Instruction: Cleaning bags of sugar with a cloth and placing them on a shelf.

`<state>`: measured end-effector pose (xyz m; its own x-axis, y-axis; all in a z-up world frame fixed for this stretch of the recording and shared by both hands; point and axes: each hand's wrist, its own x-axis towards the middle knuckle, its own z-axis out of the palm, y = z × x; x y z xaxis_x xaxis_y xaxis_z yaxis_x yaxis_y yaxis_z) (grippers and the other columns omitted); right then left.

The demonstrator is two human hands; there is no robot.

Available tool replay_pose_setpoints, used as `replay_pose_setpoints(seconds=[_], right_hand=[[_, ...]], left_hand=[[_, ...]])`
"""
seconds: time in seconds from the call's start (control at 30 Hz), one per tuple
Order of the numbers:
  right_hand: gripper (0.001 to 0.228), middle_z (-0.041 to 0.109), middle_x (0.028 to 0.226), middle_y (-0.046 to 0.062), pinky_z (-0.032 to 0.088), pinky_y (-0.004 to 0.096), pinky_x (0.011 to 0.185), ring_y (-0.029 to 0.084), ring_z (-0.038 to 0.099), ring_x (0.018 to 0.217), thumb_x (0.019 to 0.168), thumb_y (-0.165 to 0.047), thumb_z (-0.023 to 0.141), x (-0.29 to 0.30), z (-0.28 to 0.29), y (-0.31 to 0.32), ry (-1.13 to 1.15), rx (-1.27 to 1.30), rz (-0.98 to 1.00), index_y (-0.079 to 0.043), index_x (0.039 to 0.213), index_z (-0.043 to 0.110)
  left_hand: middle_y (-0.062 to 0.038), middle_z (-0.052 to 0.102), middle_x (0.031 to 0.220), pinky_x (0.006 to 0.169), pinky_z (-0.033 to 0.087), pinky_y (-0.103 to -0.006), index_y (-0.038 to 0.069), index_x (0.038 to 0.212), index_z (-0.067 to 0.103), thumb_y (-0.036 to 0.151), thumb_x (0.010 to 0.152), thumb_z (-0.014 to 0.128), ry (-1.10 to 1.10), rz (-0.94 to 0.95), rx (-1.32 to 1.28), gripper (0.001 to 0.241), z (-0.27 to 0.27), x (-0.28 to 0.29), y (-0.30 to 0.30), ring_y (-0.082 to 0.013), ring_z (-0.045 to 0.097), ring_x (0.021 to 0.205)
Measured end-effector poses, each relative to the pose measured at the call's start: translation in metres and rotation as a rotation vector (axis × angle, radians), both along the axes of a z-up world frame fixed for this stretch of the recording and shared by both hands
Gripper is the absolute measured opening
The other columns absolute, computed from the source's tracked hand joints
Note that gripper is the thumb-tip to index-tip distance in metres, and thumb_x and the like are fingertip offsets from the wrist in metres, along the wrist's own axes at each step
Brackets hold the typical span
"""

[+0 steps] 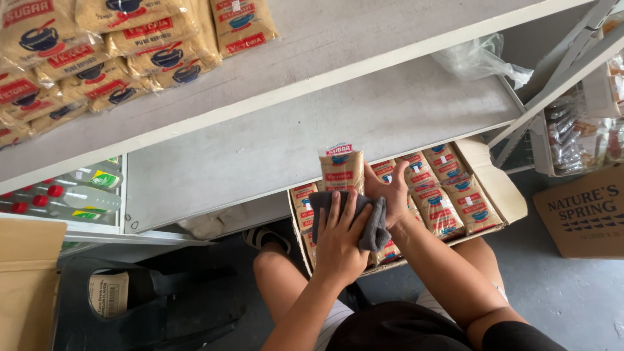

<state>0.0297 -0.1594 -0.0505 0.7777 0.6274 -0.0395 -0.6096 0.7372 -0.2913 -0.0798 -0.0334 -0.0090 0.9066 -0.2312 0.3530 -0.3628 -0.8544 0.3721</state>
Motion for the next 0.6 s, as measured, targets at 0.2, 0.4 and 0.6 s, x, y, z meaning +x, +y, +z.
replay_pose_setpoints(seconds=[0.2, 0.4, 0.6], right_hand=[[0.126, 0.034, 0.166, 0.016, 0.036, 0.058, 0.119, 0.042, 0.038, 0.147, 0.069, -0.098, 0.035, 0.014, 0.0, -0.004, -0.07, -0.083, -0.093, -0.019, 0.166, 0.02], [0.123, 0.046, 0.156, 0.019, 0.046, 0.057, 0.111, 0.039, 0.053, 0.134, 0.073, -0.093, 0.051, 0.028, -0.046, -0.014, 0.021, 0.145, -0.044, -0.017, 0.167, 0.026], [0.121, 0.056, 0.133, 0.014, 0.054, 0.046, 0.106, 0.03, 0.061, 0.12, 0.071, -0.092, 0.059, 0.013, -0.047, 0.017, -0.034, 0.433, 0.225, -0.011, 0.157, 0.033]], left_hand=[[-0.018, 0.048, 0.157, 0.111, 0.035, -0.0656, 0.012, 0.138, 0.063, 0.023, 0.085, 0.072, 0.034, -0.105, -0.126, 0.055, 0.004, -0.012, 0.013, -0.046, 0.039, 0.147], [-0.021, 0.073, 0.116, 0.078, 0.049, -0.0442, 0.001, 0.139, 0.063, 0.01, 0.093, 0.068, 0.087, 0.03, -1.018, 0.048, -0.037, -0.025, 0.045, -0.0299, 0.061, 0.088], [-0.027, 0.06, 0.116, 0.082, 0.043, -0.0484, -0.001, 0.143, 0.06, 0.012, 0.091, 0.069, -0.039, 0.207, -0.957, 0.054, 0.026, -0.001, 0.021, -0.0371, 0.052, 0.093]])
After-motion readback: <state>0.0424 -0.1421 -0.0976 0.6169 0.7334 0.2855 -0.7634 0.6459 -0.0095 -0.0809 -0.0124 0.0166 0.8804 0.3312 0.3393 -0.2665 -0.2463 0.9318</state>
